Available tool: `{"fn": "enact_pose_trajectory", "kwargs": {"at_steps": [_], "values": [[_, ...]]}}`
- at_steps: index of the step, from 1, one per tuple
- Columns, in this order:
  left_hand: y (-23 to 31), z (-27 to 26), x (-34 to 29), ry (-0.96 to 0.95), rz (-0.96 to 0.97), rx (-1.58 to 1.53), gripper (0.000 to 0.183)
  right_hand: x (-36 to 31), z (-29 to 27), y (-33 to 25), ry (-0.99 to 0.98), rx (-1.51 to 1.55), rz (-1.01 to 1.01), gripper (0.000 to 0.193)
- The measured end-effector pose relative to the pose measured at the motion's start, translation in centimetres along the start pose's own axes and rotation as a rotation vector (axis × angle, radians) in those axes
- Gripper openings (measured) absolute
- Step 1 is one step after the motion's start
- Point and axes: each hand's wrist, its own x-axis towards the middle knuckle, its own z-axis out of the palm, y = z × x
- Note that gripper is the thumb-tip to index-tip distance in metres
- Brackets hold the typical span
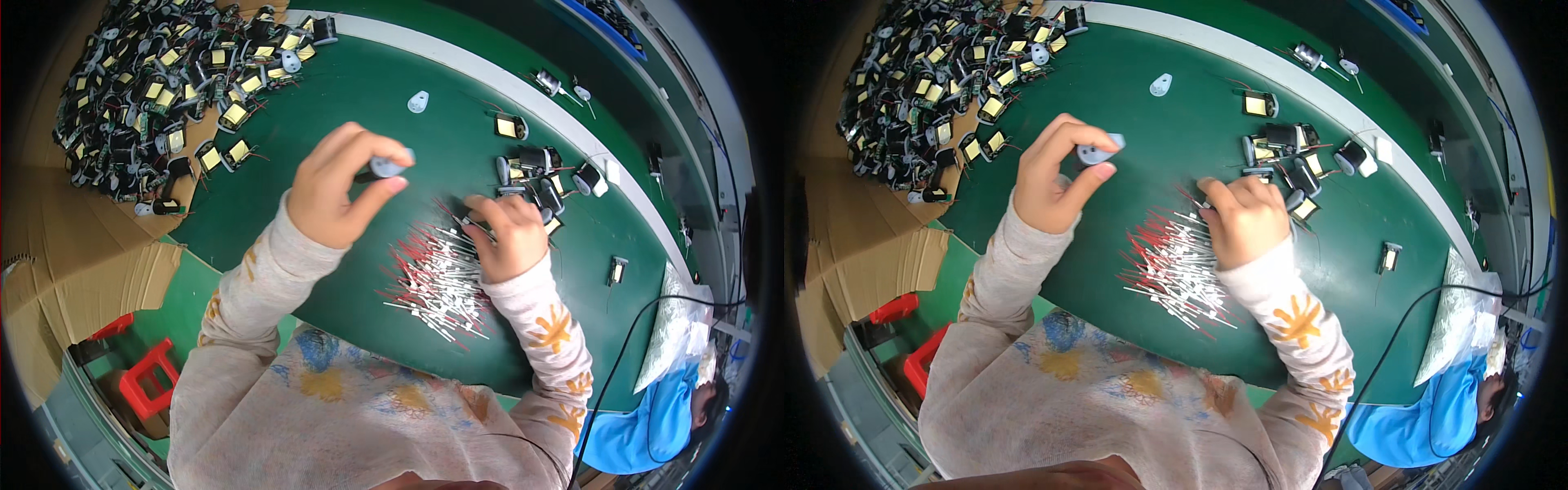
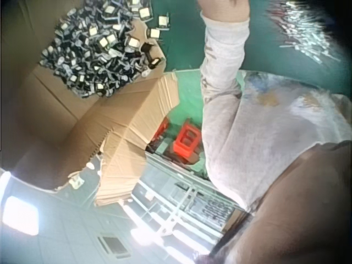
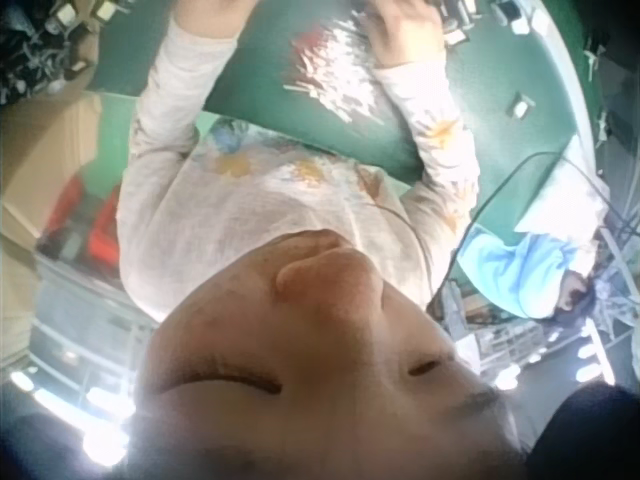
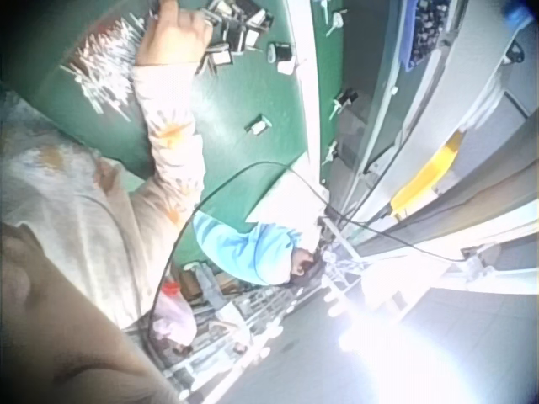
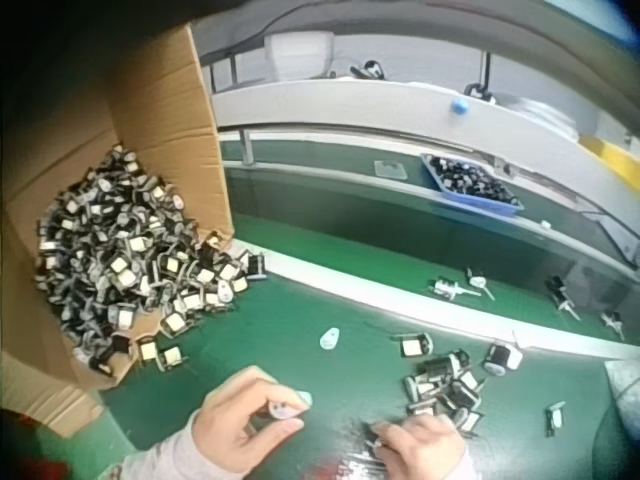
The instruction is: The person picks up a white plastic housing and inserts several thin wires into it by hand before snapping the assembly onto a black electronic component.
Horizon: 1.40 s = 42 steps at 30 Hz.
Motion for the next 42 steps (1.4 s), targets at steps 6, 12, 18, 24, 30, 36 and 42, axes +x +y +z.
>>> {"fn": "enact_pose_trajectory", "kwargs": {"at_steps": [6,12,18,24,30,36,42], "values": [[2.1,2.7,1.1,0.129,-0.017,-0.246,0.025,-1.6,2.1,-0.4,0.029,-0.13,-0.053,0.022],[-0.1,2.8,0.5,0.066,-0.056,-0.37,0.029,-1.0,2.3,0.3,0.093,-0.089,-0.085,0.036],[-0.2,2.0,0.2,-0.027,-0.018,-0.376,0.03,-1.1,1.2,0.6,0.062,0.178,0.042,0.044],[-0.4,1.8,0.4,-0.082,0.059,-0.323,0.029,-0.6,1.3,1.6,0.026,0.123,-0.154,0.036],[-0.2,1.6,0.5,-0.184,0.061,-0.173,0.031,-0.8,1.1,1.9,0.19,0.174,-0.162,0.033],[0.9,2.5,-0.4,-0.487,0.05,-0.286,0.03,-0.6,-3.0,-0.6,0.279,0.083,-0.442,0.047],[-0.1,1.4,-0.2,-0.388,-0.032,-0.168,0.03,-1.1,-1.1,-0.3,0.085,0.249,0.048,0.045]]}}
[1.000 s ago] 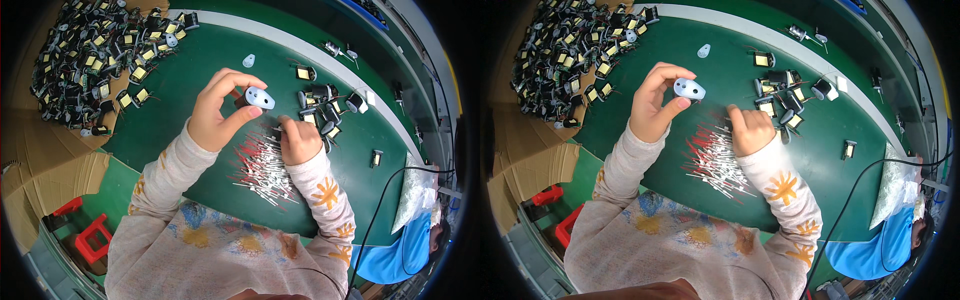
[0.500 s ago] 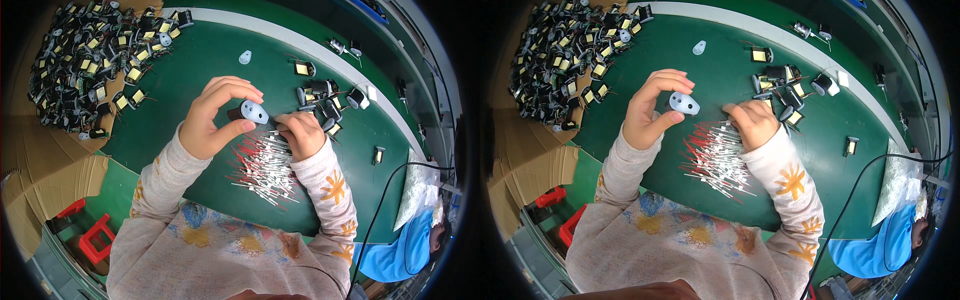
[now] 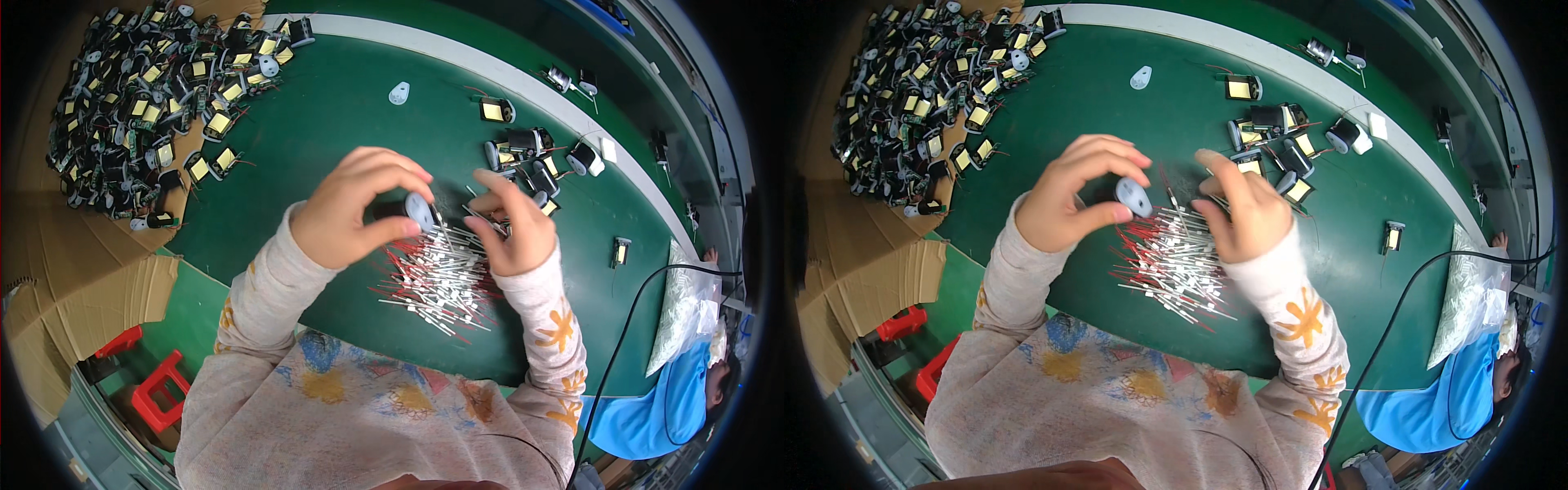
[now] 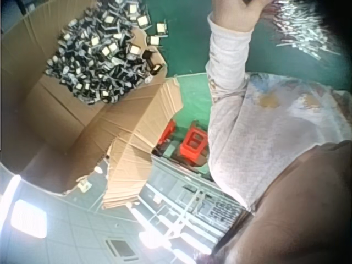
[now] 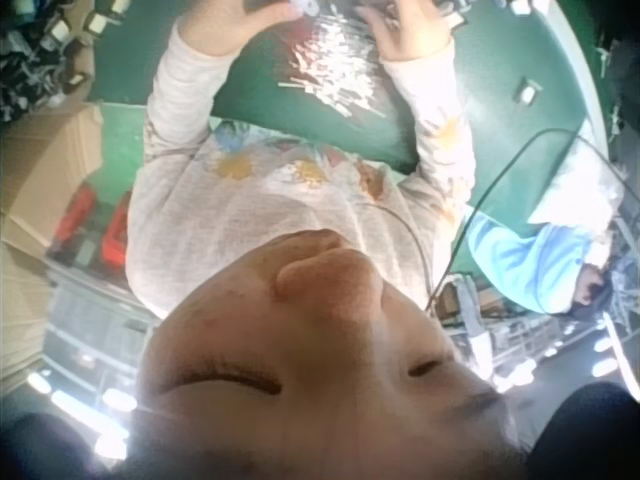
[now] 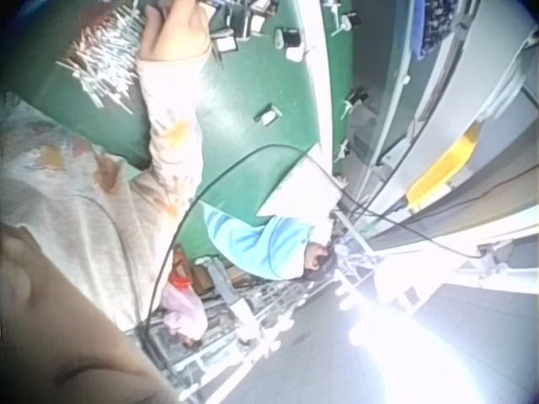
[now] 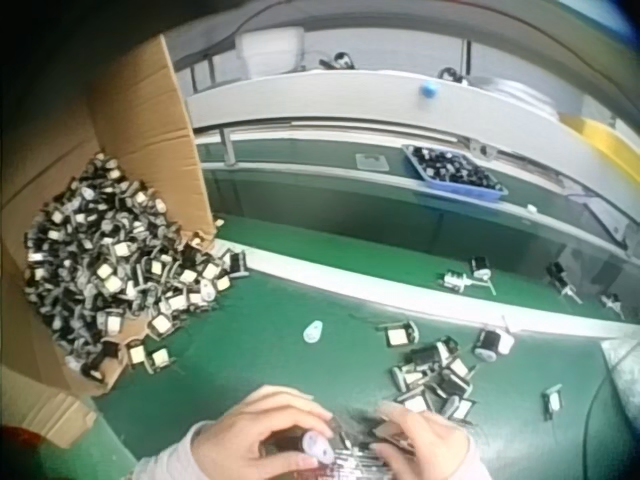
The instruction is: The person picks up a white plastic housing and inserts several thin wires into it by hand before snapping the assembly onto a black electronic component.
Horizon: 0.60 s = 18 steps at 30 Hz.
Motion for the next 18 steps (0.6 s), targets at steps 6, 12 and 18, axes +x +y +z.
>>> {"fn": "enact_pose_trajectory", "kwargs": {"at_steps": [6,12,18], "values": [[-0.3,-0.5,0.1,0.049,-0.033,-0.026,0.031,-0.6,1.9,0.2,-0.216,0.086,0.227,0.056],[0.8,-0.9,0.0,-0.052,0.031,0.036,0.029,-0.5,-0.4,-1.3,-0.045,0.101,0.157,0.056],[1.3,0.5,-0.2,-0.158,0.085,-0.068,0.033,-0.9,-2.9,-3.0,0.053,-0.091,-0.16,0.055]]}}
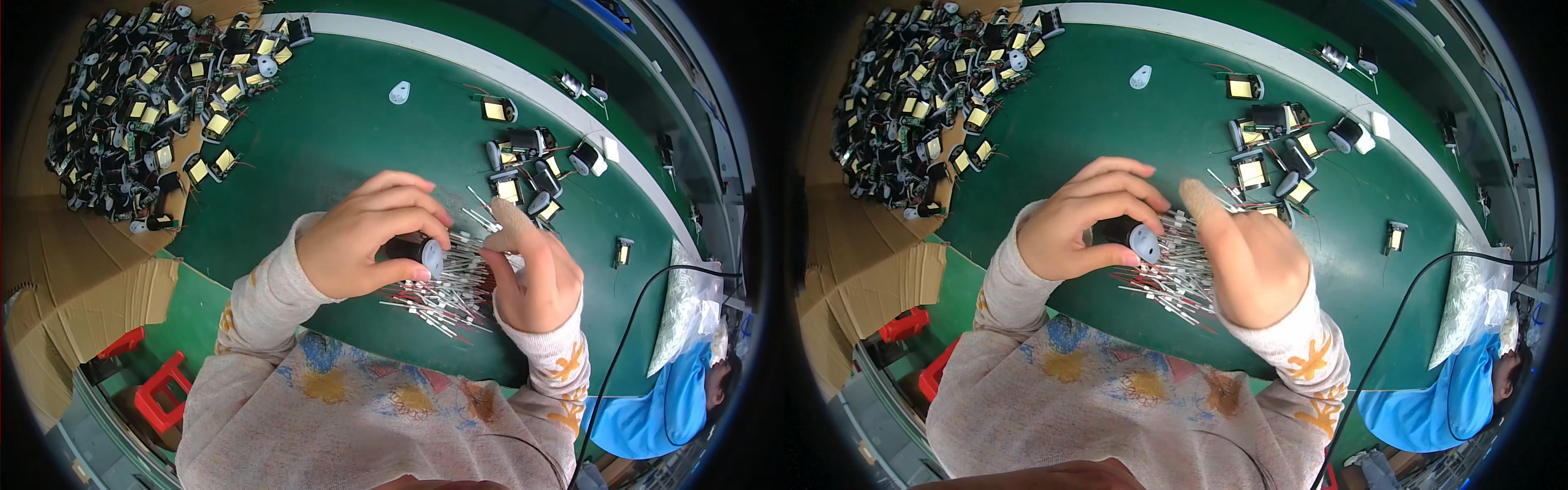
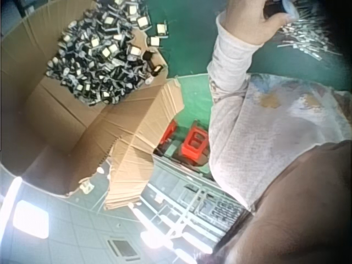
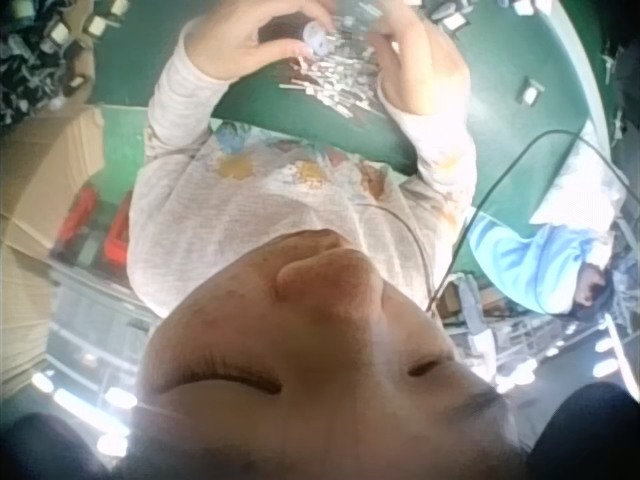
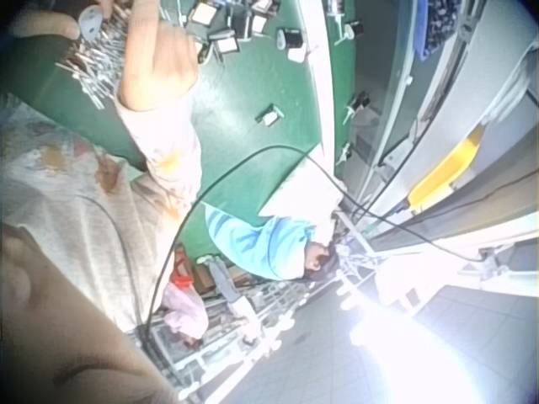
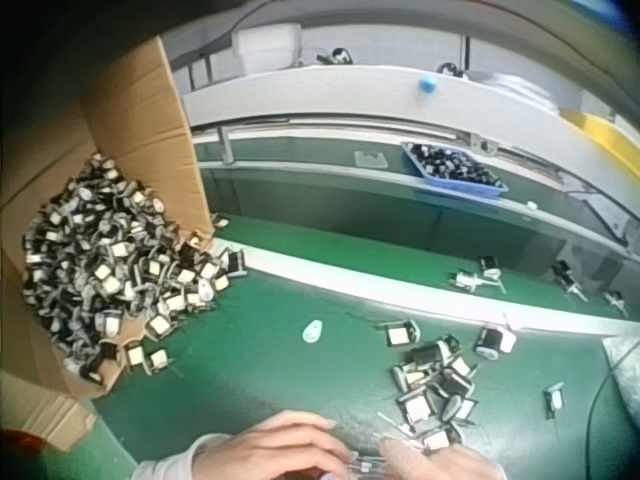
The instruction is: The person picks up a white plastic housing and inserts several thin wires into it by hand before snapping the assembly onto a black electronic component.
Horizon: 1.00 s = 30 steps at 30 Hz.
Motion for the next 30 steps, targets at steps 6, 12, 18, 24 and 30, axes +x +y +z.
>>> {"fn": "enact_pose_trajectory", "kwargs": {"at_steps": [6,12,18,24,30], "values": [[0.1,-0.4,0.2,-0.071,-0.002,-0.196,0.033,0.4,-1.1,-0.5,-0.047,0.02,-0.05,0.052],[0.5,0.6,0.1,-0.019,-0.006,-0.536,0.034,0.5,0.3,0.9,0.035,0.707,0.17,0.031],[0.8,1.4,0.1,-0.001,0.004,-0.613,0.033,0.0,0.6,0.4,0.122,0.957,0.277,0.018],[1.5,1.8,0.1,0.054,-0.055,-0.694,0.033,0.0,0.3,0.0,0.174,0.645,0.18,0.014],[1.8,2.2,-0.2,0.133,-0.096,-0.709,0.034,-0.7,-2.0,-0.4,0.49,0.562,0.167,0.013]]}}
